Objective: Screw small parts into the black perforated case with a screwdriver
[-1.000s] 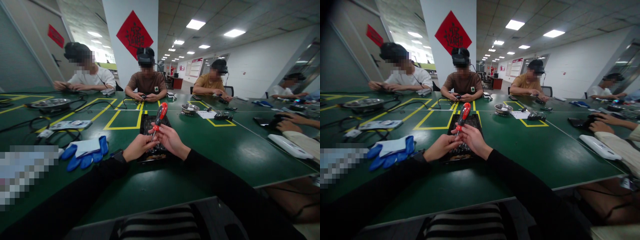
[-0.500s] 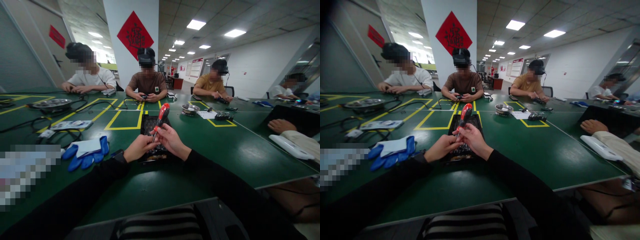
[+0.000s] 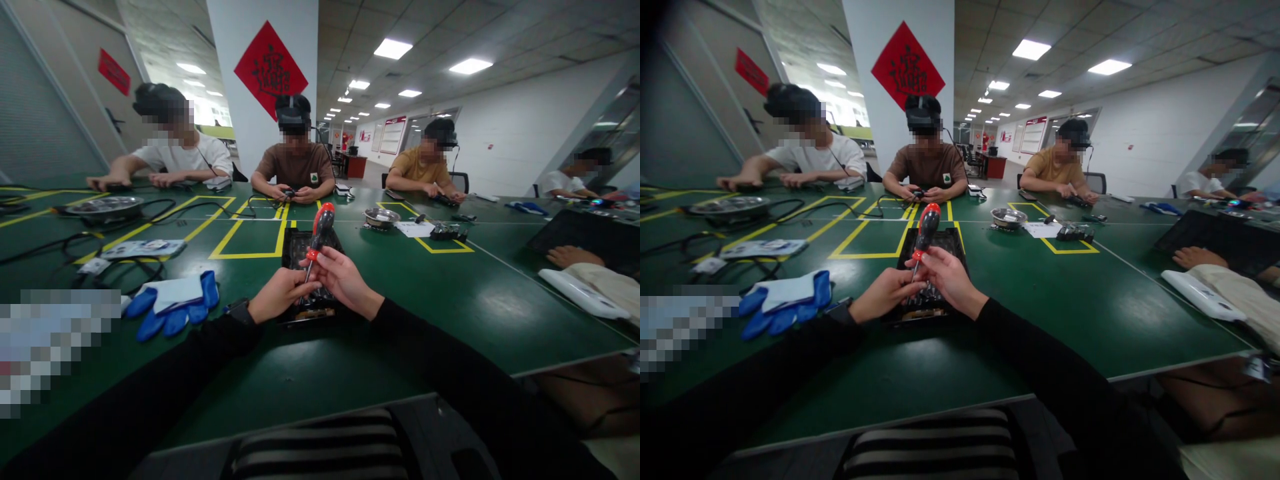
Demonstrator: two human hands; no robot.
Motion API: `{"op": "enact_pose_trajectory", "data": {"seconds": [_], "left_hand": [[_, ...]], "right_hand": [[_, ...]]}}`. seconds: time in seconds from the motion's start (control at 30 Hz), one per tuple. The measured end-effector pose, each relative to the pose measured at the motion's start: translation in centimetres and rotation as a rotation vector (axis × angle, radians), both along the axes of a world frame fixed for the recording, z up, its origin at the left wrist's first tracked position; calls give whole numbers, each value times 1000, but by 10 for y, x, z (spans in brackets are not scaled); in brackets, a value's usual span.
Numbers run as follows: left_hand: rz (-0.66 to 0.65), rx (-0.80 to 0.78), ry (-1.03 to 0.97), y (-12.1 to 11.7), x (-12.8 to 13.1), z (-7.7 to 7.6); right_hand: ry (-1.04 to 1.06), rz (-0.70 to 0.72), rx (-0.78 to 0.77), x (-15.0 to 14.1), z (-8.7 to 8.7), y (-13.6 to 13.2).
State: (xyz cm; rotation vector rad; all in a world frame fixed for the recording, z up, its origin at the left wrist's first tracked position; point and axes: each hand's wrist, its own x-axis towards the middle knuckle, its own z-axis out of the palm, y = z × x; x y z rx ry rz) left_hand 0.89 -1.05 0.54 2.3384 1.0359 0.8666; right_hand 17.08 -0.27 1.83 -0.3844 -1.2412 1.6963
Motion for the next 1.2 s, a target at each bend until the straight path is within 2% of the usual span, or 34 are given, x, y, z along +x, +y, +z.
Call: {"op": "enact_pose_trajectory", "data": {"seconds": [0.2, 0.47, 1.03, 1.2], "left_hand": [[-28, -17, -8, 0, 1, 0], [-40, -26, 3, 1, 0, 0], [-52, -45, -12, 3, -1, -1], [-51, 2, -1, 5, -1, -2]], "right_hand": [[1, -24, 34, -2, 1, -1], [17, 38, -14, 1, -2, 2], [-9, -45, 64, -2, -1, 0], [-15, -58, 101, -2, -2, 0]]}}
